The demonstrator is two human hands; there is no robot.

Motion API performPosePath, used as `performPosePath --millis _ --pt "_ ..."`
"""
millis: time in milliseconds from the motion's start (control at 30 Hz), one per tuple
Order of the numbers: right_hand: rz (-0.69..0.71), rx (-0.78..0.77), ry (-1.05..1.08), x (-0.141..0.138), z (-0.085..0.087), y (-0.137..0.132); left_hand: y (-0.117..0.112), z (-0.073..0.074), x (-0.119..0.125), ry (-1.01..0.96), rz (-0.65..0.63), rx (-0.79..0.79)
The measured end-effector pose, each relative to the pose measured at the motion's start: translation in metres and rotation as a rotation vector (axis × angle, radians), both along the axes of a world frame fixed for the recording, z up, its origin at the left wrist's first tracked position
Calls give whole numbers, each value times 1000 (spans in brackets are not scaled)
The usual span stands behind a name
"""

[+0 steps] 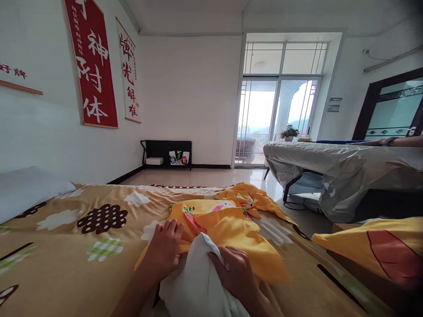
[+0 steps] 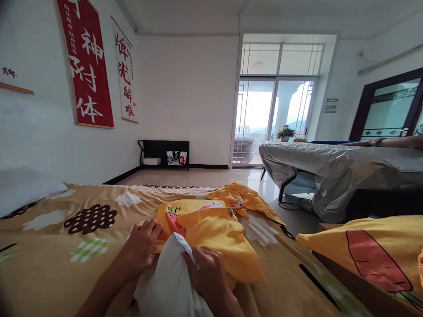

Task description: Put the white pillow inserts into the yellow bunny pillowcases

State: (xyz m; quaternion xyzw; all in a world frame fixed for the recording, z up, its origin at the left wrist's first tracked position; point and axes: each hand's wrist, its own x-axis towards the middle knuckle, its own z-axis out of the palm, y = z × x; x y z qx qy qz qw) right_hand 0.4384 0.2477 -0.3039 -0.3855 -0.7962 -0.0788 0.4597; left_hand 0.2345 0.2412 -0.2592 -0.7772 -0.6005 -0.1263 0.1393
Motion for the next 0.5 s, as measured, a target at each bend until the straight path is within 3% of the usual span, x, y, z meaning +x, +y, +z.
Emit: performPosePath --millis 200,333,400,500 --pt "-133 -29 201 7 2 8 -10 9 -4 -80 328 -107" --pt "-230 -174 384 19 10 11 -2 7 2 -157 463 53" --pt "-284 -250 488 27 15 12 5 -1 2 -188 439 192" --pt "-344 -296 668 37 25 11 22 -21 -5 -216 302 385"
